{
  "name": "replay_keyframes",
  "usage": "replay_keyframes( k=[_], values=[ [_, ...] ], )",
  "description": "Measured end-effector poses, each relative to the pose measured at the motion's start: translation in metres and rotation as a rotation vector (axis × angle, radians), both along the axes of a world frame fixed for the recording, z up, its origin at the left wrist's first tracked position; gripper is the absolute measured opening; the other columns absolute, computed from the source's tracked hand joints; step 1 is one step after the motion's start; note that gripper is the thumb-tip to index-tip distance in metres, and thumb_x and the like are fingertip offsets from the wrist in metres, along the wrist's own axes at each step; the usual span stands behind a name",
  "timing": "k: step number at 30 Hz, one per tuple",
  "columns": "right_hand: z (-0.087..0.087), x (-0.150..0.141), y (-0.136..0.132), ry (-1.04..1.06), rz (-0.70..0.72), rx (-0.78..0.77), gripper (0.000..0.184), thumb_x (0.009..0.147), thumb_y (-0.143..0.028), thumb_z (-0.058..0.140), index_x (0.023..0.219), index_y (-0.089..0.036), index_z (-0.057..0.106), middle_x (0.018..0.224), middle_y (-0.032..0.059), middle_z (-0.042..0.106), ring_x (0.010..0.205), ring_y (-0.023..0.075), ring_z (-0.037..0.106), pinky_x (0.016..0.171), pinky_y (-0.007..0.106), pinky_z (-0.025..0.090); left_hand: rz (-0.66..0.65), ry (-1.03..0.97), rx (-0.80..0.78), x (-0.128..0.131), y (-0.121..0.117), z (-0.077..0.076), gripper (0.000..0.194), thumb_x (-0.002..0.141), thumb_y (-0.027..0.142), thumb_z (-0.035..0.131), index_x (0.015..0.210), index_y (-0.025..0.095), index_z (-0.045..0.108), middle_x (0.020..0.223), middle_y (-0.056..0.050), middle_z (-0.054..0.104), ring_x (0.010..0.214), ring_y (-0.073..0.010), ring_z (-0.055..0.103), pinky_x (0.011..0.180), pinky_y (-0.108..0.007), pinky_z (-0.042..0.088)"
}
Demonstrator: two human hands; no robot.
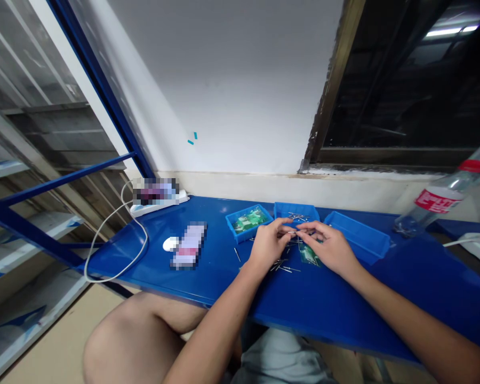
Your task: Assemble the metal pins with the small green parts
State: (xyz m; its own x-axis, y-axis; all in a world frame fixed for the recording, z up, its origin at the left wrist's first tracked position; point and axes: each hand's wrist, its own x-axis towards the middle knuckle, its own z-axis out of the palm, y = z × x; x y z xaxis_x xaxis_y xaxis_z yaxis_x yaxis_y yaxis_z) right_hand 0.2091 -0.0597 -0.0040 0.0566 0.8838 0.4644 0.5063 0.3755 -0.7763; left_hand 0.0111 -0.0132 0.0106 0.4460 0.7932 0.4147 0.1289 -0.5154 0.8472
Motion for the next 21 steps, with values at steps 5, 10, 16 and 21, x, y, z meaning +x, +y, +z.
replay_keyframes(
  k=[5,10,16,21],
  values=[
    [0.002,-0.001,-0.003,-0.073,-0.009,-0.005,0.024,0.097,-0.046,0.068,0.103,-0.026,0.079,0.107,0.0064,0.079,0.089,0.0246,0.076,0.083,0.039,0.062,0.025,0.031,0.079,-0.001,0.001,0.002,0.021,0.093,0.012,0.069,0.112,0.020,0.077,0.105,-0.004,0.083,0.095,-0.0203,0.080,0.088,-0.030,0.063],
    [0.009,-0.004,-0.007,-0.128,-0.003,0.060,0.023,0.100,-0.043,0.064,0.101,-0.025,0.079,0.105,0.0069,0.078,0.087,0.0235,0.074,0.080,0.038,0.061,0.051,0.101,0.137,-0.003,0.002,0.003,0.018,0.094,0.014,0.069,0.105,0.021,0.081,0.101,-0.003,0.083,0.090,-0.0200,0.079,0.085,-0.030,0.062],
    [0.006,-0.003,-0.004,-0.150,-0.021,0.026,0.024,0.099,-0.043,0.065,0.099,-0.024,0.079,0.101,0.0067,0.078,0.082,0.0227,0.073,0.075,0.037,0.060,0.090,0.057,0.112,-0.001,0.001,0.003,0.023,0.092,0.012,0.069,0.111,0.020,0.080,0.105,-0.005,0.083,0.095,-0.0205,0.079,0.090,-0.032,0.062],
    [-0.002,-0.004,-0.001,0.064,0.011,-0.087,0.031,0.094,-0.051,0.070,0.101,-0.023,0.078,0.101,0.0082,0.080,0.088,0.0247,0.076,0.080,0.038,0.062,0.083,0.026,0.069,0.000,-0.005,0.011,0.019,0.098,0.028,0.067,0.108,0.019,0.081,0.102,-0.006,0.082,0.090,-0.0205,0.078,0.083,-0.031,0.062]
  ],
)
